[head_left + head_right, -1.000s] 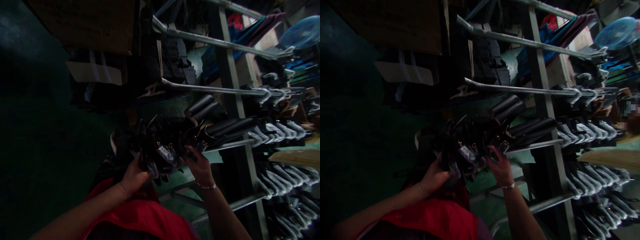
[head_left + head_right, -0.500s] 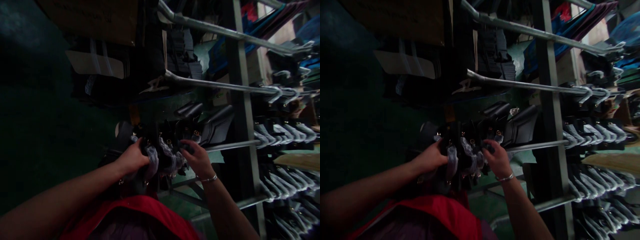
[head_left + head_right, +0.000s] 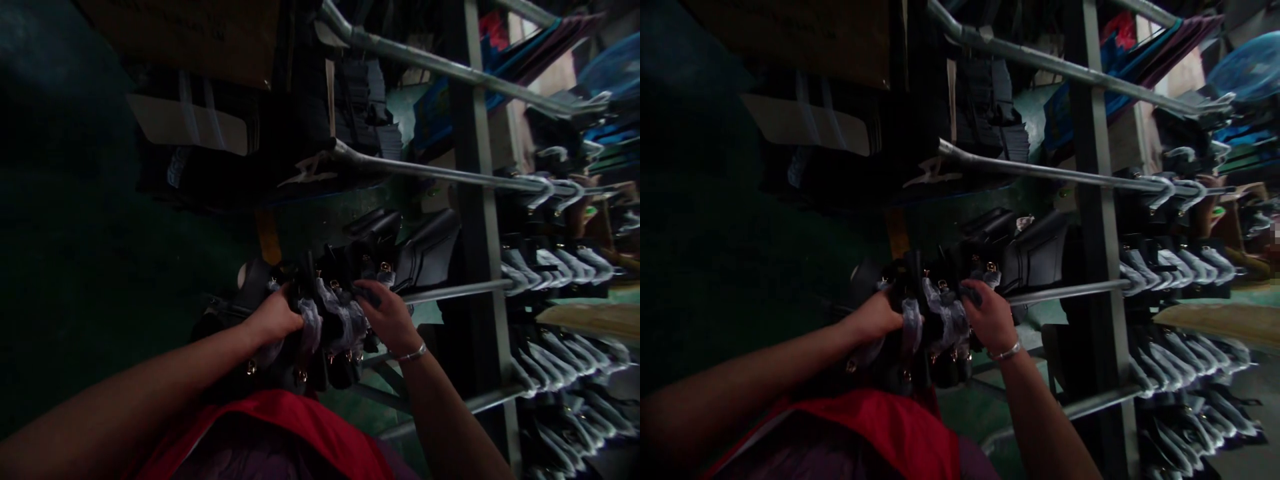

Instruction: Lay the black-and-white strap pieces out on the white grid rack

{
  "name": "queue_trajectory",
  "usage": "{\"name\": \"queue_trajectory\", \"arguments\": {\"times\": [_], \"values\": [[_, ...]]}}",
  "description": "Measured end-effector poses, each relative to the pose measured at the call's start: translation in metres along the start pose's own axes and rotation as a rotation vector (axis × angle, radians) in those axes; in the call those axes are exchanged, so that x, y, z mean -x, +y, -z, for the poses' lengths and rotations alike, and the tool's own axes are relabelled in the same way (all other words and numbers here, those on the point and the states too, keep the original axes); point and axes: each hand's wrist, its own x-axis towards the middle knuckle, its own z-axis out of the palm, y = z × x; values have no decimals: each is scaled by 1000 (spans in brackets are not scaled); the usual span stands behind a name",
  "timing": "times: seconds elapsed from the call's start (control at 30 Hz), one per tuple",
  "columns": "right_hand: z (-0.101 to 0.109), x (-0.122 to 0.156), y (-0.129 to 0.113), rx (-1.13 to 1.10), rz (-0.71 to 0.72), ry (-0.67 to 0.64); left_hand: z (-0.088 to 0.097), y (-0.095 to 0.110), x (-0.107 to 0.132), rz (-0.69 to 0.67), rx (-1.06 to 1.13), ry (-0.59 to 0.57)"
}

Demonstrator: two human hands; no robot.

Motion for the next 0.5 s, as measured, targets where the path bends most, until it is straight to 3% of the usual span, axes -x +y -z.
{"name": "queue_trajectory", "arguments": {"times": [0.13,0.23,0.33,0.5], "values": [[-9,28,1,-137,19,155,-5,8,33,-123,-84,79],[-20,44,6,-147,4,306,-8,-7,50,-218,-287,132],[-30,51,11,-116,17,429,-8,-31,44,-307,-389,158],[-42,52,13,-135,29,544,-11,-60,24,-365,-306,220]]}}
